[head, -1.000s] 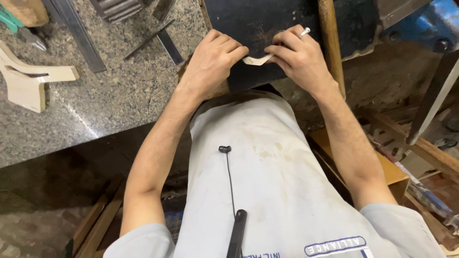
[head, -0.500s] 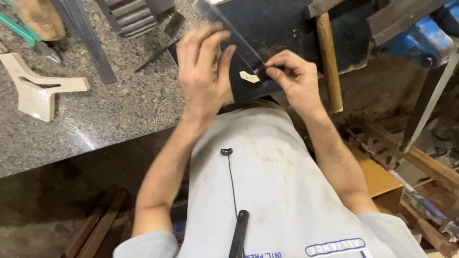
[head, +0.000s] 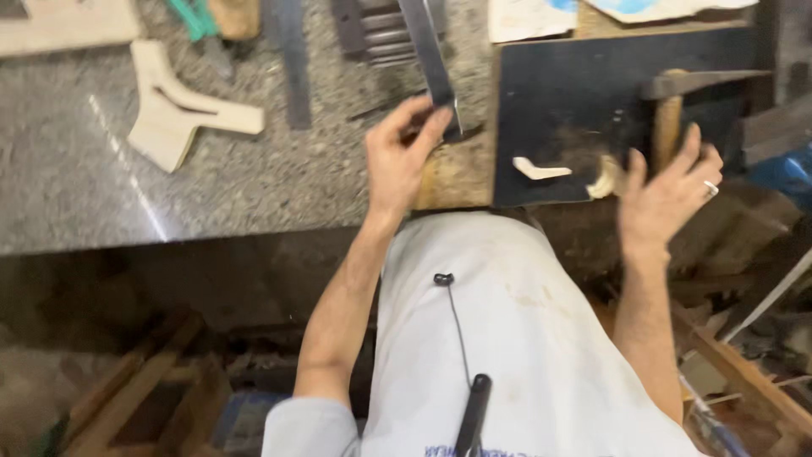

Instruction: The person repeatedly hammers a small metal piece on a workbench, repositioning it between strikes. They also use a vise to hold the metal piece while hammering and occasionally adjust the piece by hand.

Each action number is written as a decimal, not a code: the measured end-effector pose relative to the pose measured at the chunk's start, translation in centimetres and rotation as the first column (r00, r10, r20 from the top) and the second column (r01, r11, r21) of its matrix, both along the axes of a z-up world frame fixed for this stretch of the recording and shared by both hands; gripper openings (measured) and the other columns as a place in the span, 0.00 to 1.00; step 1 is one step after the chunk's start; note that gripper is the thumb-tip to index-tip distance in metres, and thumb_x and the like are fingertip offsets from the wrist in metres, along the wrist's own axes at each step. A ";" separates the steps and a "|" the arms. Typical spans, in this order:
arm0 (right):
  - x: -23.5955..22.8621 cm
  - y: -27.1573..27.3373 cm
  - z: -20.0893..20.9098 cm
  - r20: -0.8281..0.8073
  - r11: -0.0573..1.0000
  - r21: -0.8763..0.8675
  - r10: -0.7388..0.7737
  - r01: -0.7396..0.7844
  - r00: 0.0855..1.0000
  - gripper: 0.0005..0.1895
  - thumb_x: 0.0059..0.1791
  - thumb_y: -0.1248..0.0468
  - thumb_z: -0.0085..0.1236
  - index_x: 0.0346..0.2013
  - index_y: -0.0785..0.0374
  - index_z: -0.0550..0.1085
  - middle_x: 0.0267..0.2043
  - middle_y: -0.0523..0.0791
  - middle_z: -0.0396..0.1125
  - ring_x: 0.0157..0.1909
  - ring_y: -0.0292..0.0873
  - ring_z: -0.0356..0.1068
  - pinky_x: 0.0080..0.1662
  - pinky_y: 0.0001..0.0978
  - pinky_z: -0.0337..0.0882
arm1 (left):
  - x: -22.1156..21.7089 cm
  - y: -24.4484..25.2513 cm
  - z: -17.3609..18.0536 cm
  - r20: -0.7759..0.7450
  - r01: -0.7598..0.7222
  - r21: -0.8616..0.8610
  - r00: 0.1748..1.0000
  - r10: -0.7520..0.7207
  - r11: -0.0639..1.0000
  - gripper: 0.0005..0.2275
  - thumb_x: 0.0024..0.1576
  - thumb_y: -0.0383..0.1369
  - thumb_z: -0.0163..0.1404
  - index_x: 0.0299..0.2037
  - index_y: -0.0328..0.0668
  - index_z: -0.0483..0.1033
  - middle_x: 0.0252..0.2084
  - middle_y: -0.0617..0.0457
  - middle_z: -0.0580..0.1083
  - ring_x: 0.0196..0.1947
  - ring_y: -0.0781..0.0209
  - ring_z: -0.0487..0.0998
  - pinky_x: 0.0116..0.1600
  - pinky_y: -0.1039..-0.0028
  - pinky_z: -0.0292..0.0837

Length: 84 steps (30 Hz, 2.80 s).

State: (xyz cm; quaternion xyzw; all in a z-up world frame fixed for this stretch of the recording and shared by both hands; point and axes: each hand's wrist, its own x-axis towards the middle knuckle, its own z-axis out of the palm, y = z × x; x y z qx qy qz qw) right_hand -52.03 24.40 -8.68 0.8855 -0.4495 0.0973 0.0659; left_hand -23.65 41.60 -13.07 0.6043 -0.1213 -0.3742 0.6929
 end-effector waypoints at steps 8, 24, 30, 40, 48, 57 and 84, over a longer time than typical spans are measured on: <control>-2.9 1.8 -2.2 0.278 0.947 0.322 -0.096 0.002 0.956 0.19 0.64 0.68 0.50 0.69 0.70 0.61 0.55 0.56 0.70 0.51 0.50 0.73 0.52 0.45 0.73 | 5.1 0.2 -4.8 0.278 -0.018 0.036 0.961 0.007 0.999 0.09 0.61 0.31 0.61 0.48 0.37 0.83 0.38 0.53 0.82 0.36 0.69 0.82 0.40 0.79 0.77; 11.8 15.0 1.2 0.446 0.835 0.324 0.279 -0.444 0.850 0.42 0.60 0.71 0.51 0.82 0.50 0.41 0.35 0.49 0.72 0.29 0.43 0.73 0.31 0.33 0.74 | 6.0 0.4 -5.7 0.244 0.072 0.024 0.967 -0.076 0.997 0.07 0.63 0.31 0.59 0.49 0.42 0.83 0.41 0.55 0.82 0.37 0.70 0.83 0.40 0.79 0.79; 13.4 16.2 1.1 0.448 0.846 0.376 0.191 -0.378 0.874 0.41 0.60 0.71 0.50 0.82 0.51 0.41 0.30 0.46 0.70 0.25 0.41 0.70 0.29 0.31 0.73 | 6.4 0.4 -5.3 0.261 0.075 0.018 0.962 -0.078 0.997 0.07 0.63 0.31 0.60 0.49 0.41 0.83 0.40 0.55 0.81 0.38 0.69 0.82 0.41 0.79 0.78; 13.1 16.8 0.5 0.355 0.880 0.233 0.319 -0.413 0.879 0.42 0.58 0.72 0.55 0.81 0.55 0.44 0.32 0.52 0.71 0.28 0.47 0.70 0.32 0.37 0.71 | 6.7 0.6 -5.6 0.261 0.098 -0.008 0.961 -0.093 0.995 0.08 0.63 0.30 0.59 0.50 0.42 0.83 0.42 0.55 0.81 0.39 0.69 0.82 0.43 0.77 0.78; 12.7 17.2 -0.2 0.304 0.893 0.258 0.289 -0.370 0.908 0.44 0.54 0.74 0.60 0.80 0.57 0.48 0.37 0.52 0.69 0.33 0.48 0.69 0.34 0.39 0.71 | 6.5 0.5 -6.2 0.286 0.105 0.042 0.952 -0.113 0.994 0.06 0.61 0.29 0.59 0.46 0.39 0.83 0.37 0.54 0.81 0.34 0.68 0.80 0.36 0.77 0.74; 11.6 17.2 -0.4 0.350 0.901 0.223 0.283 -0.373 0.893 0.42 0.55 0.73 0.59 0.80 0.61 0.48 0.37 0.54 0.72 0.32 0.47 0.72 0.36 0.38 0.72 | 5.9 0.2 -6.7 0.278 0.084 -0.016 0.958 -0.076 0.996 0.07 0.62 0.32 0.58 0.48 0.42 0.83 0.41 0.55 0.81 0.37 0.69 0.82 0.39 0.78 0.79; 3.3 1.9 2.5 0.313 0.932 0.290 0.121 -0.216 0.942 0.16 0.60 0.67 0.69 0.61 0.61 0.77 0.58 0.51 0.71 0.61 0.48 0.71 0.61 0.38 0.73 | -2.7 -0.2 0.9 -0.056 0.240 -0.225 0.964 -0.258 0.944 0.08 0.61 0.26 0.59 0.49 0.34 0.82 0.42 0.53 0.80 0.41 0.70 0.80 0.46 0.81 0.76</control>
